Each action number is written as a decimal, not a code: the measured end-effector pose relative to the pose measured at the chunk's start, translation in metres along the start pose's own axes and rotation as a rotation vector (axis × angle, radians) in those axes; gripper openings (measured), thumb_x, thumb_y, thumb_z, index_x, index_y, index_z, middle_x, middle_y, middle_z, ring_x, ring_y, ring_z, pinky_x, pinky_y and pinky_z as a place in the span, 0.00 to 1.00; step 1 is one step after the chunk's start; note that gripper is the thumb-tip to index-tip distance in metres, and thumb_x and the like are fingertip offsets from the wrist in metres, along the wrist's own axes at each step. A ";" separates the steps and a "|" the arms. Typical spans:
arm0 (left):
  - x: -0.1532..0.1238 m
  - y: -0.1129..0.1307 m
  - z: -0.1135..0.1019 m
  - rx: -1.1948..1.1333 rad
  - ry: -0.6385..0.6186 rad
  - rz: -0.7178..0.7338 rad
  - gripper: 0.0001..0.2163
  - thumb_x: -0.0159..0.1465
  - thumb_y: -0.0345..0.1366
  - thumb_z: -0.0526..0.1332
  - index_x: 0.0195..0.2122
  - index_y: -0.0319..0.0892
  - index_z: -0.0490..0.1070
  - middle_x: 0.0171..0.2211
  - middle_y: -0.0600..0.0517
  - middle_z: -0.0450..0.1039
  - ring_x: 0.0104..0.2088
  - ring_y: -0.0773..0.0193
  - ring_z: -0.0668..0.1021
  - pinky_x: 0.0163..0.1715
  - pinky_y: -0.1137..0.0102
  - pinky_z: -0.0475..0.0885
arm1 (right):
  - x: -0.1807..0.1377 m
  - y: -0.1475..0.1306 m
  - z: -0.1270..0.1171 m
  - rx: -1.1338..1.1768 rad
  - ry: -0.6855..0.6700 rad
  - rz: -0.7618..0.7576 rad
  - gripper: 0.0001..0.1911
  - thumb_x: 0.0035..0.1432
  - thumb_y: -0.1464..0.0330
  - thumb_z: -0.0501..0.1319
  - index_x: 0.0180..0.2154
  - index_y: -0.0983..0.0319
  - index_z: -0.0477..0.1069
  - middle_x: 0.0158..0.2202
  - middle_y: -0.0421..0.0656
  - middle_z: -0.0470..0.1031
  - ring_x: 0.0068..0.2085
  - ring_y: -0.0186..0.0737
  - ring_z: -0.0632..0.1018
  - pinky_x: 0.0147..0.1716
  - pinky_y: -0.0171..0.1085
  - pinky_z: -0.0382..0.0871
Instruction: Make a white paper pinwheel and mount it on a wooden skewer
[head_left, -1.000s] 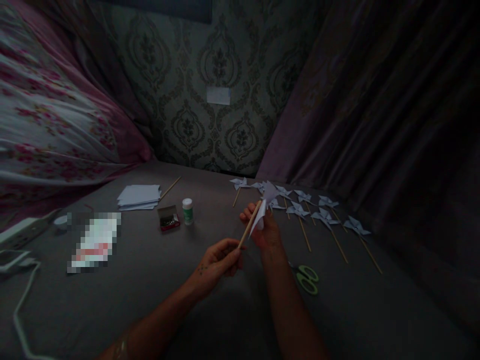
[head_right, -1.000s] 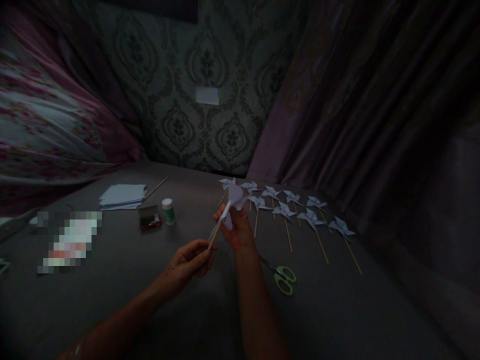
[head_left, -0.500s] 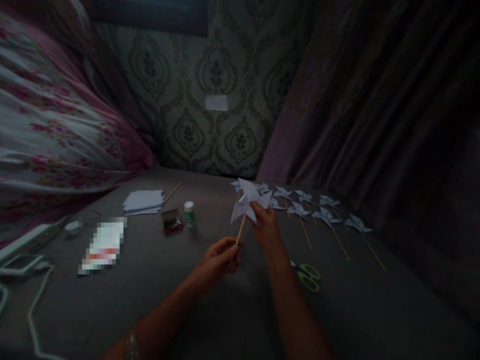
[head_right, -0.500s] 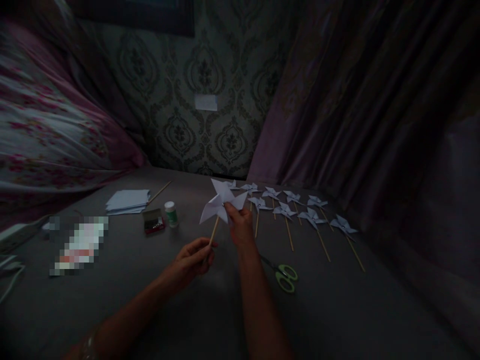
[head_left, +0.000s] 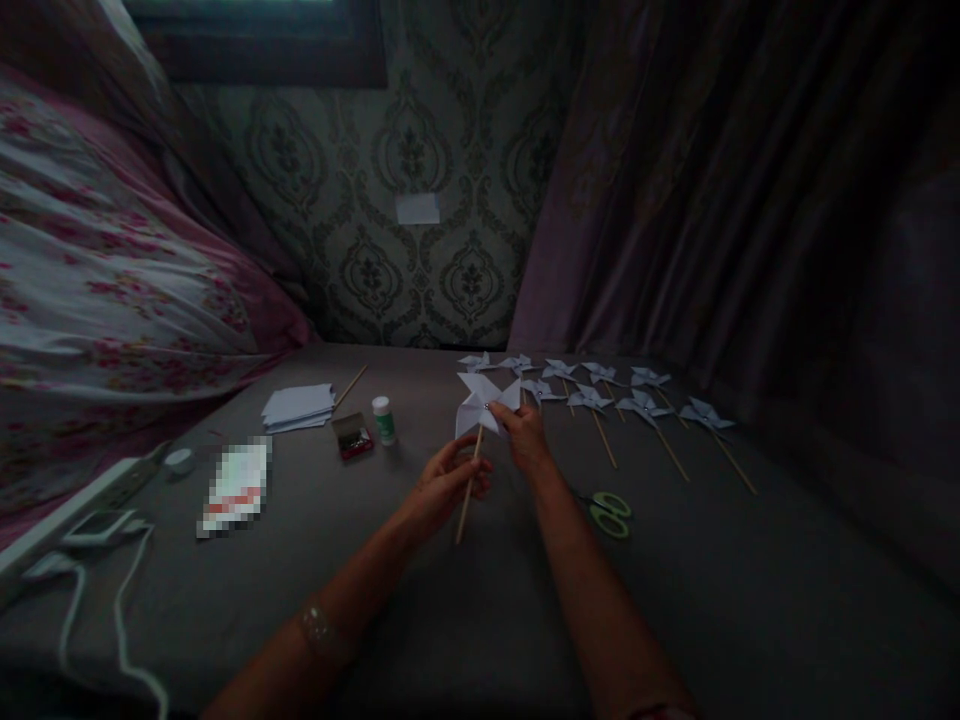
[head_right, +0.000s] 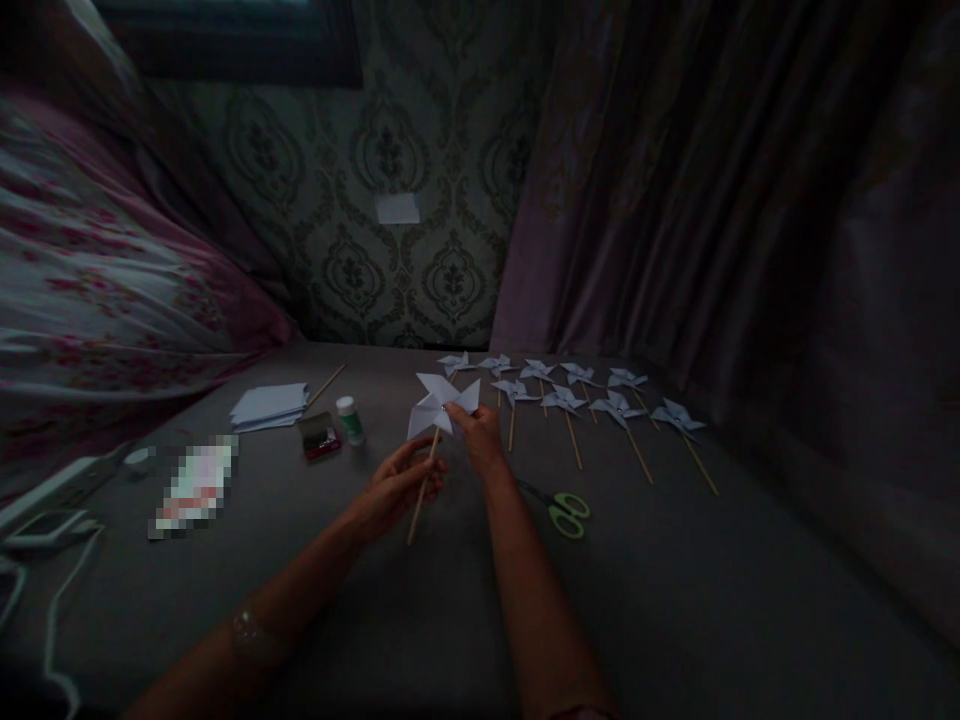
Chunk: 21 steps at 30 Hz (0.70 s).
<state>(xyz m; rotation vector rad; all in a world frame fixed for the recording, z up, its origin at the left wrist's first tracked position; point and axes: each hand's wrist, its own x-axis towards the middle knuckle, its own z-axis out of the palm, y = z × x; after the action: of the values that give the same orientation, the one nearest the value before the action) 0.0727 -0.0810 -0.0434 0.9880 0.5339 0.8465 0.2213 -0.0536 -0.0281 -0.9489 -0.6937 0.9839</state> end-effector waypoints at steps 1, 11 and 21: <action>0.001 0.002 0.003 -0.011 0.021 0.001 0.25 0.51 0.38 0.72 0.48 0.39 0.67 0.33 0.49 0.75 0.28 0.67 0.77 0.27 0.72 0.70 | -0.001 0.001 -0.001 -0.012 0.003 0.017 0.14 0.34 0.62 0.71 0.23 0.66 0.74 0.21 0.40 0.75 0.23 0.34 0.72 0.26 0.33 0.64; 0.026 0.012 0.014 0.061 0.290 0.003 0.20 0.42 0.44 0.74 0.32 0.35 0.74 0.27 0.50 0.74 0.25 0.66 0.76 0.27 0.72 0.71 | -0.012 0.012 -0.008 -0.101 0.060 0.086 0.14 0.32 0.62 0.69 0.23 0.65 0.74 0.21 0.39 0.75 0.24 0.34 0.72 0.26 0.33 0.64; 0.046 0.016 0.018 0.152 0.373 0.012 0.12 0.39 0.37 0.71 0.23 0.36 0.75 0.21 0.52 0.73 0.23 0.69 0.73 0.28 0.73 0.68 | -0.014 0.013 -0.012 -0.134 0.081 0.094 0.17 0.32 0.60 0.69 0.26 0.65 0.76 0.25 0.42 0.78 0.27 0.38 0.75 0.28 0.35 0.66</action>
<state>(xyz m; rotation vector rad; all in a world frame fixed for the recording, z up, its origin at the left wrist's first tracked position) 0.1060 -0.0478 -0.0220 0.9760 0.9221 1.0194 0.2203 -0.0675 -0.0461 -1.1409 -0.6581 0.9849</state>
